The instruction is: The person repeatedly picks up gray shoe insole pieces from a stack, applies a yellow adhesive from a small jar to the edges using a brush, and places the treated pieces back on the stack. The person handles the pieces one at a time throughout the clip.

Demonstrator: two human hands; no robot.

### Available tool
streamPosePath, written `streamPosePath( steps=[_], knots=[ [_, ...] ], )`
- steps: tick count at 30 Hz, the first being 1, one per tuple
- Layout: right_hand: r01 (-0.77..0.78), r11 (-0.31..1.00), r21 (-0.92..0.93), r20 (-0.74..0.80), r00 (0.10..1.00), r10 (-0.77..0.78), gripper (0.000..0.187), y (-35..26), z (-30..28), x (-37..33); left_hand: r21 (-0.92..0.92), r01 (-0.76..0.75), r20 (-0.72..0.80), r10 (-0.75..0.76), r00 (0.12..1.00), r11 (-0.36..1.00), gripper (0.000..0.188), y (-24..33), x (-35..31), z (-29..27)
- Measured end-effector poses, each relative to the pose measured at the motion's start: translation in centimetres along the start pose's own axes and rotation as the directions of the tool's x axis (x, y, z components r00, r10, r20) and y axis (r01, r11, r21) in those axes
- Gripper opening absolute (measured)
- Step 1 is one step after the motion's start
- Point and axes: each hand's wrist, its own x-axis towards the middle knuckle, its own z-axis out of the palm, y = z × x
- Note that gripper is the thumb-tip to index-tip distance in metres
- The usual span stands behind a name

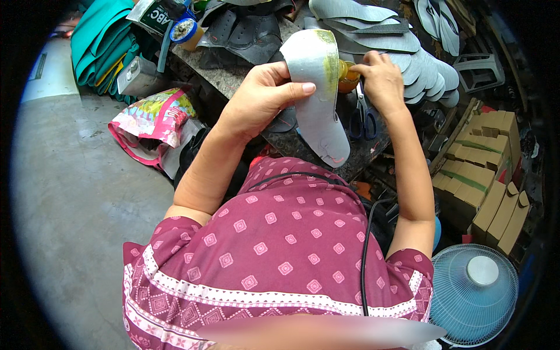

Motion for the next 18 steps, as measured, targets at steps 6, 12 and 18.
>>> streamPosePath(
  steps=[6,12,18],
  knots=[
    [-0.025,0.995,0.097,0.033,0.999,0.021,0.027,0.2,-1.1,-2.4,0.014,-0.029,0.002,0.029,1.0,0.999,0.037,-0.3,0.9,1.0],
    [-0.037,0.657,0.753,-0.072,0.988,0.138,0.035,-0.3,-7.5,-4.3,-0.004,-0.077,0.074,0.077,0.994,0.997,0.041,-0.3,1.8,1.5],
    [0.061,0.183,0.981,-0.082,0.99,0.111,0.082,-4.5,-9.2,-5.2,-0.243,-0.114,0.084,0.138,0.987,0.963,0.037,-1.2,2.7,3.6]
  ],
)
